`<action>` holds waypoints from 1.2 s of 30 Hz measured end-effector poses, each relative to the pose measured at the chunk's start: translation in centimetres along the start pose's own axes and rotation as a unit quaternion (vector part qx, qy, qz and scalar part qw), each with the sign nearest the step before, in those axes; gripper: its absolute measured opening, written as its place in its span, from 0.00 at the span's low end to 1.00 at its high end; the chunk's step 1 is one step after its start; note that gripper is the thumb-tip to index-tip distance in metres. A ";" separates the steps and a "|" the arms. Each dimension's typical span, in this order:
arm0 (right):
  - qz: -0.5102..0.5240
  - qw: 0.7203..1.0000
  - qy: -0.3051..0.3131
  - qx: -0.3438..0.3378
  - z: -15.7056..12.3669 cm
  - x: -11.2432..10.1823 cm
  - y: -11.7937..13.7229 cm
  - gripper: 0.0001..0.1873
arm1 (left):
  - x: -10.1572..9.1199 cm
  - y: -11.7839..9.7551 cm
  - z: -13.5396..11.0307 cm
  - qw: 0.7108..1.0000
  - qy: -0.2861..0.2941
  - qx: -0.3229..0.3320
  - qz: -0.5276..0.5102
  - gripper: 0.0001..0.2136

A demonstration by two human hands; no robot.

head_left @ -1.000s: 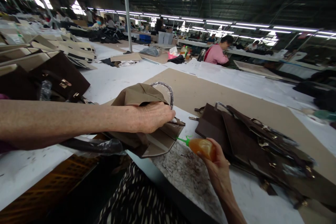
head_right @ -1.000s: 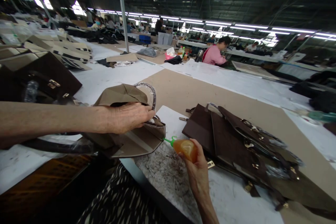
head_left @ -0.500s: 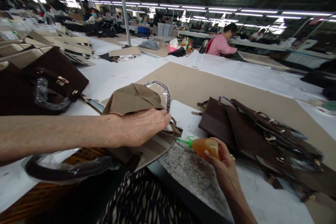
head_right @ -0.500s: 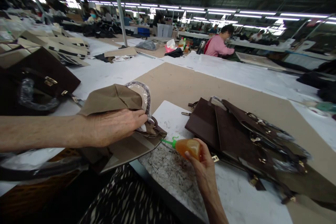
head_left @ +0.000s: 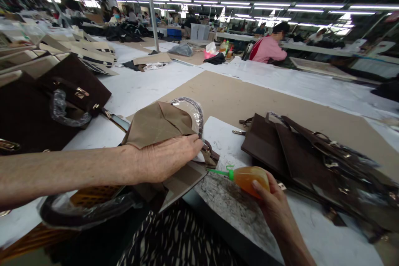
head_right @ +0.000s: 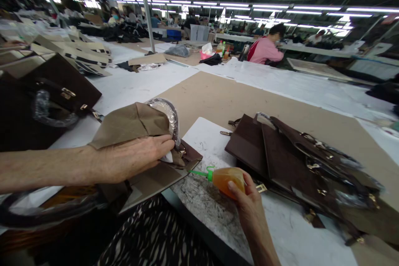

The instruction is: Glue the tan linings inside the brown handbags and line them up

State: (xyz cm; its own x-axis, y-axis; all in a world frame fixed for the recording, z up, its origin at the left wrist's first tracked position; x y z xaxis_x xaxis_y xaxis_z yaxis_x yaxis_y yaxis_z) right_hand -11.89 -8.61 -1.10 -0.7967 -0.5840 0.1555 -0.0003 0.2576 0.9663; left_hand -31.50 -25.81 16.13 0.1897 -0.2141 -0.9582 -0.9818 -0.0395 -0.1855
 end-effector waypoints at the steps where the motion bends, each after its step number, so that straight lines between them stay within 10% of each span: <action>1: 0.002 1.000 0.002 0.005 -0.1 0.0 -0.1 0.27 | 0.1 0.0 -0.1 1.000 -0.008 0.004 -0.007 0.11; 36: 0.085 0.988 0.026 0.130 -6.9 6.4 2.9 0.28 | 0.6 0.3 -0.1 0.999 -0.035 0.031 0.002 0.11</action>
State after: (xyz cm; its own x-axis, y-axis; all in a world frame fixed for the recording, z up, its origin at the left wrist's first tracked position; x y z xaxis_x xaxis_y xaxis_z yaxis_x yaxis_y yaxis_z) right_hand -12.83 -16.96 4.11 -0.7669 -0.5522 0.3271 -0.0305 0.5405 0.8408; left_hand -31.64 -25.99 15.55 0.1879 -0.1444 -0.9715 -0.9810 0.0219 -0.1930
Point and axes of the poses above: each hand's wrist, its own z-axis towards the middle knuckle, its own x-axis out of the palm, y = z × x, the point moved 5 cm from there along z, towards the middle knuckle, and after that the axes turned 1 degree about -x, right-handed, at the moved point
